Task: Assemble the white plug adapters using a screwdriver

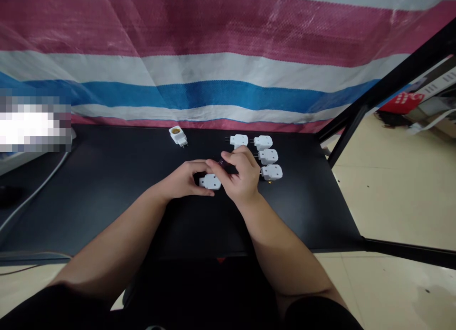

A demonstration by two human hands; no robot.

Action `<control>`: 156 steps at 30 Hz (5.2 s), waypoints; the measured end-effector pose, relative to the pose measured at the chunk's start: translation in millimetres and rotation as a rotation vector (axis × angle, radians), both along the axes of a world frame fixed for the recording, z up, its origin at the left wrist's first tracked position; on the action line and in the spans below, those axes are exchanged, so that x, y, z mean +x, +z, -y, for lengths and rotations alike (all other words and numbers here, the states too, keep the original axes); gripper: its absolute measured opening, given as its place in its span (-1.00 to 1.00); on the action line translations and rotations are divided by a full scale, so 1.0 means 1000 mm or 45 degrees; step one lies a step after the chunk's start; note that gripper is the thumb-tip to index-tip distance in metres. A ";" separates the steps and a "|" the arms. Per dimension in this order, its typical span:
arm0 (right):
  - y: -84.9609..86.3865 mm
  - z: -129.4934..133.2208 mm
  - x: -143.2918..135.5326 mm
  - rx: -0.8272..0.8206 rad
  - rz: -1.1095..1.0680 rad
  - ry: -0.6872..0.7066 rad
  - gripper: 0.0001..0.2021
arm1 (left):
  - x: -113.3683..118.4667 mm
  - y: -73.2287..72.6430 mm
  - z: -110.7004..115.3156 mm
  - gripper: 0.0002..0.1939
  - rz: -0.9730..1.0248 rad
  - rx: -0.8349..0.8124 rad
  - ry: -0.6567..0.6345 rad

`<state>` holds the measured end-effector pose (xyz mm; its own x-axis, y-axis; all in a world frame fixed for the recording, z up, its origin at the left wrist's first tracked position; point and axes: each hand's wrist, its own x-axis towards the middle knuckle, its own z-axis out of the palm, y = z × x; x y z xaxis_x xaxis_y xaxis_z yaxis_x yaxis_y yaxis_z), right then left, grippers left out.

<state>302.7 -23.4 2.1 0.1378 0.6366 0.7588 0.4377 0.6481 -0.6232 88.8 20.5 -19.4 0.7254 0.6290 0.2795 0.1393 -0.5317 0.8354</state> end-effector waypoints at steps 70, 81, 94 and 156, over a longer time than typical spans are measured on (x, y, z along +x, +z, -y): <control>0.015 -0.002 -0.017 -0.637 -0.885 0.961 -0.61 | 0.001 0.005 0.001 -0.54 -0.030 -0.033 -0.018; 0.032 -0.002 -0.012 -0.775 -0.940 0.842 -0.36 | 0.001 0.004 0.001 -0.52 -0.031 -0.022 -0.043; 0.032 0.001 -0.006 -0.814 -0.903 1.065 -0.53 | -0.001 0.004 0.000 -0.62 -0.033 0.031 -0.007; 0.007 0.004 -0.011 -0.417 -0.425 0.830 -0.82 | -0.002 0.001 -0.001 -0.58 -0.022 0.061 0.051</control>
